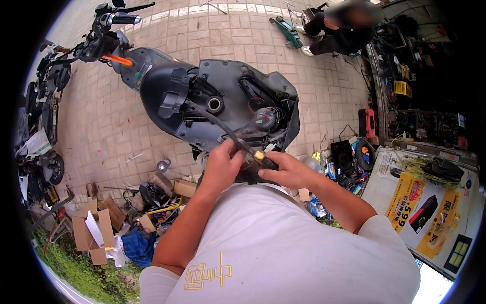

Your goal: The person repairs the electrical wiring of a scooter. They use pliers to strip the insulation from wires and connect them to a connector. The person retrieves tools from a nearby workbench and works on the scooter's exposed wiring harness.

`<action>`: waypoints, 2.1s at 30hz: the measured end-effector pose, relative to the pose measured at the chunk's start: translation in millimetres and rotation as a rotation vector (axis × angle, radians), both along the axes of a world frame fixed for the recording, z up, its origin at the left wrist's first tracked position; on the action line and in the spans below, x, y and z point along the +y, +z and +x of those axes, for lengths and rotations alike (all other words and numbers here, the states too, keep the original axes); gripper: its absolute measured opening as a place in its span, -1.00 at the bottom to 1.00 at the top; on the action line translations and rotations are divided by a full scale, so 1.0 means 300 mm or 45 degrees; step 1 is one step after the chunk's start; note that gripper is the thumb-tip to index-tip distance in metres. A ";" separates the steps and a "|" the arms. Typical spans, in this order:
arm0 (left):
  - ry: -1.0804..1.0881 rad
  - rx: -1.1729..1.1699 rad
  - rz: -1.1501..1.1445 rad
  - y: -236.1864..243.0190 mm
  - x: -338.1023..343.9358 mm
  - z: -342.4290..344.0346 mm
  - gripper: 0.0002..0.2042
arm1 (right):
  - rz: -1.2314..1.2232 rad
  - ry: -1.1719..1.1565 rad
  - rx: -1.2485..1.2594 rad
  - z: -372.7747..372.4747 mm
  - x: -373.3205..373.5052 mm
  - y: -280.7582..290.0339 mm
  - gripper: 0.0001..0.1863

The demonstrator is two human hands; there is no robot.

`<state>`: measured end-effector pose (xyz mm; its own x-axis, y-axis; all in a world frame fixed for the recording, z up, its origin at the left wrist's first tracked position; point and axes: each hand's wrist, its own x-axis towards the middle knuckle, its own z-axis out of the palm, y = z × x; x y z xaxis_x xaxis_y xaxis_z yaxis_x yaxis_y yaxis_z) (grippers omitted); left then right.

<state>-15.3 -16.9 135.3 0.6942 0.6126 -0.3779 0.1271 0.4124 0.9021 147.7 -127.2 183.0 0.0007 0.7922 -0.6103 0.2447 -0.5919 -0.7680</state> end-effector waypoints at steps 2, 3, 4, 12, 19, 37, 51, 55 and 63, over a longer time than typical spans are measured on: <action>-0.034 0.006 -0.025 0.001 0.005 0.000 -0.75 | 0.004 -0.003 -0.026 -0.006 0.008 0.014 -0.69; -0.056 0.021 -0.016 -0.003 0.006 -0.003 -0.75 | -0.047 -0.008 -0.050 -0.010 0.014 0.024 -0.68; -0.076 0.036 -0.009 -0.005 0.005 -0.005 -0.76 | -0.100 -0.011 -0.073 -0.015 0.022 0.034 -0.66; -0.047 0.016 -0.064 0.026 0.004 -0.004 -0.78 | -0.132 -0.018 -0.131 -0.017 0.014 0.013 -0.59; -0.163 0.173 0.117 0.010 0.007 -0.022 -0.68 | -0.291 -0.058 0.056 0.001 0.037 0.040 -0.62; -0.214 0.241 0.458 -0.030 0.000 -0.027 -0.64 | -0.298 -0.139 0.041 -0.023 0.037 0.029 -0.61; -0.170 0.148 0.267 -0.008 0.014 -0.033 -0.41 | -0.504 -0.299 0.417 -0.014 0.080 0.069 -0.59; -0.063 0.125 0.219 -0.017 -0.012 -0.023 -0.46 | -0.626 -0.282 0.461 0.001 0.093 0.092 -0.57; -0.105 0.172 0.348 -0.031 -0.005 -0.020 -0.48 | -0.664 -0.198 0.451 0.052 0.127 0.111 -0.53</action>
<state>-21.2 -18.5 125.9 0.7005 0.6478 -0.2994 0.2763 0.1406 0.9507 163.4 -89.1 216.5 -0.1804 0.3988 -0.8991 -0.0893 -0.9170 -0.3888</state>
